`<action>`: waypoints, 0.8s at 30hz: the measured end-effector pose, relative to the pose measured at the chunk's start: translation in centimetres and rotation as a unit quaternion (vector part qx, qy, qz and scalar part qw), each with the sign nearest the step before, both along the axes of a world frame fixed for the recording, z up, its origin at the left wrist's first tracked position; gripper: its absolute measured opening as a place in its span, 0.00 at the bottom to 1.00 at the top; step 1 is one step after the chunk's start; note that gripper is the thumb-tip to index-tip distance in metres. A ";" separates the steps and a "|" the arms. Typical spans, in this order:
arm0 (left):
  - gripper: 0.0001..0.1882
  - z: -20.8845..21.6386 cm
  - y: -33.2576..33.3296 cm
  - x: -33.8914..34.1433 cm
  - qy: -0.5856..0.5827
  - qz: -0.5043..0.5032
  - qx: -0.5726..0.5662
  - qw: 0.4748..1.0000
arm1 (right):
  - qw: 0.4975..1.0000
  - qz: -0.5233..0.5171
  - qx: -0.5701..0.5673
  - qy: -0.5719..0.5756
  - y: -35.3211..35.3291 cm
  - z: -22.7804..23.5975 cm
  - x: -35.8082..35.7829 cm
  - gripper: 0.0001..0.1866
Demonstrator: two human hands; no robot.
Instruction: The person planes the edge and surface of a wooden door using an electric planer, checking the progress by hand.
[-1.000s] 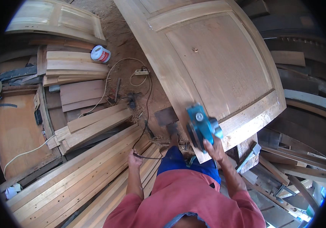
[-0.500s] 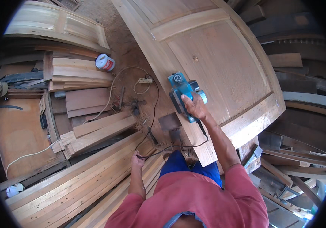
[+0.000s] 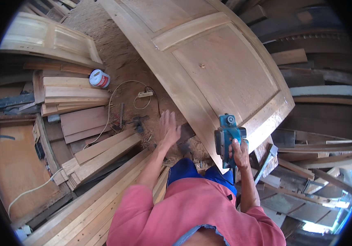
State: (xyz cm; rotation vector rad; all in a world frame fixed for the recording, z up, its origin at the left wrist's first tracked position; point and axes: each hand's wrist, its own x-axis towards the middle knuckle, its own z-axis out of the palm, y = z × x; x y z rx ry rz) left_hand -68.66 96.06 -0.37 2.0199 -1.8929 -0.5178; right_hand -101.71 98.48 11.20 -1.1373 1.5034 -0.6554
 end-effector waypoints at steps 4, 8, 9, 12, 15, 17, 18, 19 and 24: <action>0.41 -2.9 -7.1 -2.7 -0.021 -0.142 -0.048 0.988 | 0.996 -0.087 0.021 -0.015 4.3 0.8 -1.6 0.36; 0.41 -3.2 -9.0 -5.7 -0.091 -0.179 -0.044 0.979 | 0.988 -0.149 0.026 -0.015 6.7 1.3 -2.7 0.36; 0.40 -3.5 -8.9 -6.3 -0.110 -0.180 -0.059 0.976 | 0.988 -0.150 0.026 -0.016 7.0 1.3 -2.9 0.36; 0.39 -4.5 -5.7 -8.5 -0.129 -0.246 -0.077 0.957 | 0.986 -0.161 0.023 -0.028 7.6 0.4 -3.3 0.35; 0.39 -5.3 -1.1 -9.9 -0.117 -0.282 -0.070 0.950 | 0.990 -0.135 0.007 -0.047 7.0 -0.1 -2.9 0.34; 0.39 -6.0 2.2 -11.2 -0.107 -0.301 -0.080 0.944 | 0.987 -0.145 0.021 -0.060 6.3 0.0 -2.6 0.33; 0.39 -7.1 4.0 -11.8 -0.110 -0.308 -0.111 0.938 | 0.987 -0.138 0.010 -0.083 5.9 0.3 -2.7 0.31; 0.39 -6.0 5.4 -13.1 -0.101 -0.332 -0.094 0.933 | 0.988 -0.128 0.001 -0.084 5.6 0.2 -3.4 0.31; 0.31 -2.7 13.4 -16.7 0.067 -0.463 0.162 0.869 | 0.992 -0.050 -0.009 -0.117 3.0 0.4 -3.9 0.32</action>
